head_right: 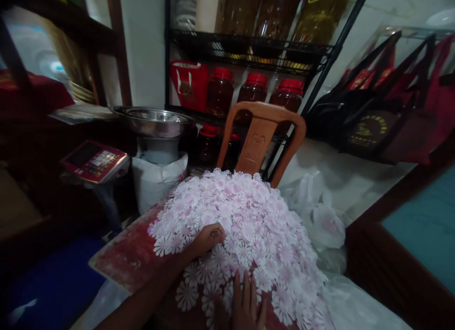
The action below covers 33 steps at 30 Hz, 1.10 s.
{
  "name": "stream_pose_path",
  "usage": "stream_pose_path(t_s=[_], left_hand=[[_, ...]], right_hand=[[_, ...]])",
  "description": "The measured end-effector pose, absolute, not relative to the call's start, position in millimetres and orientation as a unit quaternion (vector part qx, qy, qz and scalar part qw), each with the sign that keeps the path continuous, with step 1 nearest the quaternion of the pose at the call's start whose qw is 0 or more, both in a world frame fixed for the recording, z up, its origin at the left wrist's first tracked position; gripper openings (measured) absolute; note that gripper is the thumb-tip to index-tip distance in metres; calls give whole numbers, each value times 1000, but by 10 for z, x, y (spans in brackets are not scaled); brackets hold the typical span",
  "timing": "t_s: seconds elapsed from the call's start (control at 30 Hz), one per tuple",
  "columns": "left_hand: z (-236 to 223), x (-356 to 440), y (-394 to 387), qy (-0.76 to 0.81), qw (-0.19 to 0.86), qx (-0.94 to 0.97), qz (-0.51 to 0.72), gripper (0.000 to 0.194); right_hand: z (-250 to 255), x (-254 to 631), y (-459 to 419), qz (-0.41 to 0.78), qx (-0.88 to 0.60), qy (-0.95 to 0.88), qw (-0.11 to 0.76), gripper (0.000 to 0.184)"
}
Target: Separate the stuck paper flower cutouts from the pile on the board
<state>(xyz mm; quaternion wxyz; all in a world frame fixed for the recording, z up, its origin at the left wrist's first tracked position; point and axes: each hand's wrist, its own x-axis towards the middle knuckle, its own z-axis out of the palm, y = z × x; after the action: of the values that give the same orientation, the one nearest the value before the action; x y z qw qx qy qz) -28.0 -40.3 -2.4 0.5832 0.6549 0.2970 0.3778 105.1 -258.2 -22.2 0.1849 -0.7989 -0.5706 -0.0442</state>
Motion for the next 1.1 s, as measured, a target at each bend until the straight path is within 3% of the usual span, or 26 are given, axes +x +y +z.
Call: stream_pose_path(t_s=[0.13, 0.27, 0.33, 0.43, 0.5, 0.83, 1.1], left_hand=[[0, -275, -405, 301, 572, 660, 383, 48], [35, -273, -424, 332, 546, 640, 428, 50], [58, -282, -432, 347, 529, 629, 452, 51], [78, -304, -432, 355, 506, 635, 463, 55], [76, -317, -423, 356, 495, 645, 461, 57], [24, -292, -329, 353, 490, 664, 442, 47], [68, -303, -401, 391, 466, 633, 479, 48]], right_hand=[[-310, 1020, -2153, -69, -797, -591, 99, 74], [27, 1085, -1553, -21, -774, -625, 101, 75], [163, 1164, -1268, 17, -751, -632, 192, 76], [206, 1317, -962, 143, -659, -611, 415, 72], [164, 1413, -859, 194, -618, -575, 500, 65], [138, 1613, -813, 313, -585, -414, 624, 67], [199, 1628, -780, 312, -564, -347, 682, 76]])
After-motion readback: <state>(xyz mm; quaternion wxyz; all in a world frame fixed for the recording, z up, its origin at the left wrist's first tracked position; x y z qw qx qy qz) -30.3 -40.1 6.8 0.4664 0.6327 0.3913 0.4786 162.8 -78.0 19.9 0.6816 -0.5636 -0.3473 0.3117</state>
